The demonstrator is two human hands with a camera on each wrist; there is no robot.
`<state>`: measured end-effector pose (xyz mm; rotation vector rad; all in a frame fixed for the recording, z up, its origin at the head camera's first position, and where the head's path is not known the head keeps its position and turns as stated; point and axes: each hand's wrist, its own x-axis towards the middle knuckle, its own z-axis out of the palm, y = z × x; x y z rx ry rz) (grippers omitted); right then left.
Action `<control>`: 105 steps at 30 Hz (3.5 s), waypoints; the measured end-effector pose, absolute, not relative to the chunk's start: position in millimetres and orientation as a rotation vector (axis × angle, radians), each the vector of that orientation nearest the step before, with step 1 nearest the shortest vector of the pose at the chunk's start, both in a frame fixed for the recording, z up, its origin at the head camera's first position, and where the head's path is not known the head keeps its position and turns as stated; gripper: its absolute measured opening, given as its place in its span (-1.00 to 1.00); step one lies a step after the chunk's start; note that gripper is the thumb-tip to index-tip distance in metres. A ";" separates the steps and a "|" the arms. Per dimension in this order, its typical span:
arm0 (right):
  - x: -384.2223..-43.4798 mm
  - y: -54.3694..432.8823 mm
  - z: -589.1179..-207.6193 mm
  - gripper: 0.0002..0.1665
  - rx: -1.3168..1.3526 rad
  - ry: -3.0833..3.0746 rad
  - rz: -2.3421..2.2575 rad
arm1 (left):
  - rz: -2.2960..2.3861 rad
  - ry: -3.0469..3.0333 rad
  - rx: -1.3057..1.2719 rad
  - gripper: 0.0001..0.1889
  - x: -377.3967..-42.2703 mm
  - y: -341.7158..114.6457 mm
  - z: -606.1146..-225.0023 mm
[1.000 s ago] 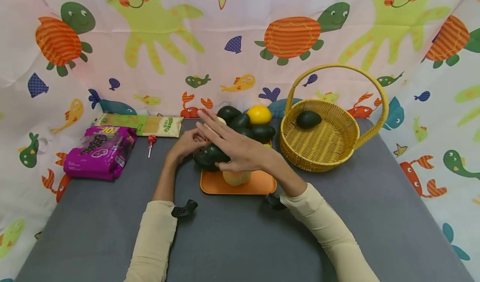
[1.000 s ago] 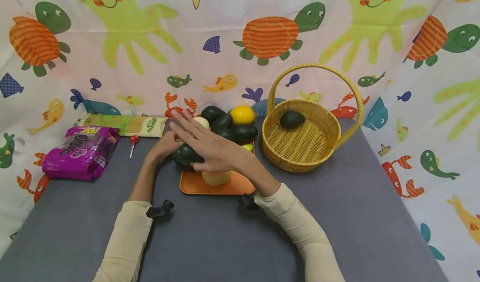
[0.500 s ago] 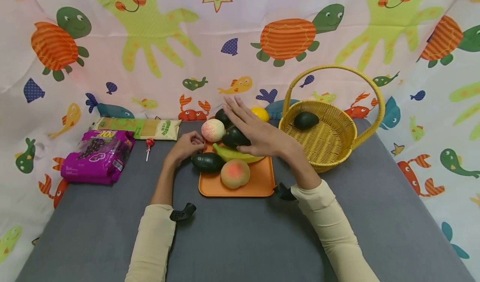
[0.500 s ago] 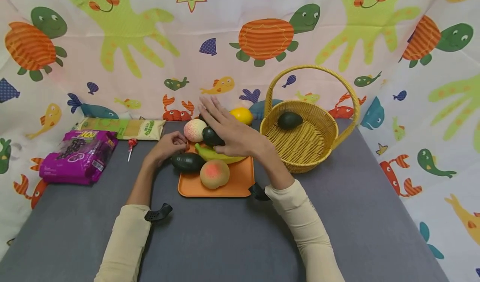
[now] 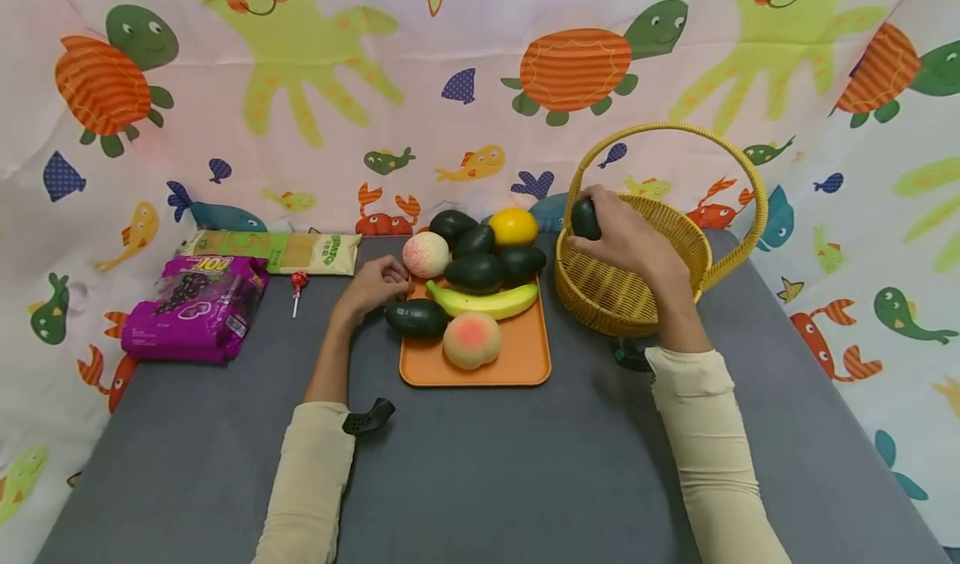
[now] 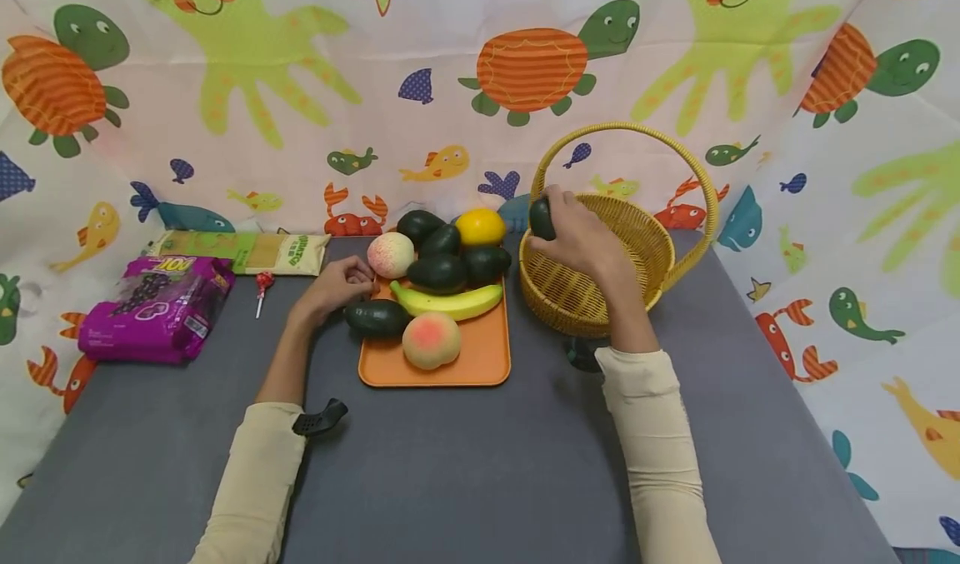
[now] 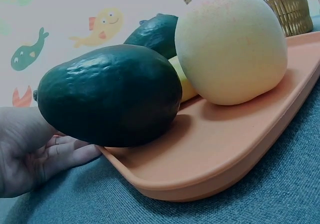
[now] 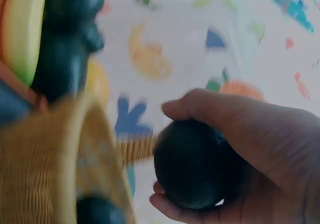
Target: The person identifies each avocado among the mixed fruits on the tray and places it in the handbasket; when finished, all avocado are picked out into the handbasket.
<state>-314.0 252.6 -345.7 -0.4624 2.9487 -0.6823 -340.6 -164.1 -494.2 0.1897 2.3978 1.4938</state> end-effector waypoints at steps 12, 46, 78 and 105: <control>-338.7 332.2 -369.2 0.10 0.134 2.910 -0.480 | 1.488 2.413 0.212 -0.70 -337.2 -162.5 -494.0; -323.8 322.2 -361.0 -0.17 -0.024 2.917 -0.331 | 1.497 2.416 0.196 -0.70 -338.4 -164.1 -497.8; -253.7 185.5 -316.0 -0.25 -0.716 2.991 -0.510 | 1.536 2.399 0.214 -0.69 -337.0 -163.7 -497.7; -252.1 53.4 -356.4 -0.40 -1.209 2.775 -0.330 | 1.532 2.389 0.199 -0.64 -339.7 -166.7 -497.2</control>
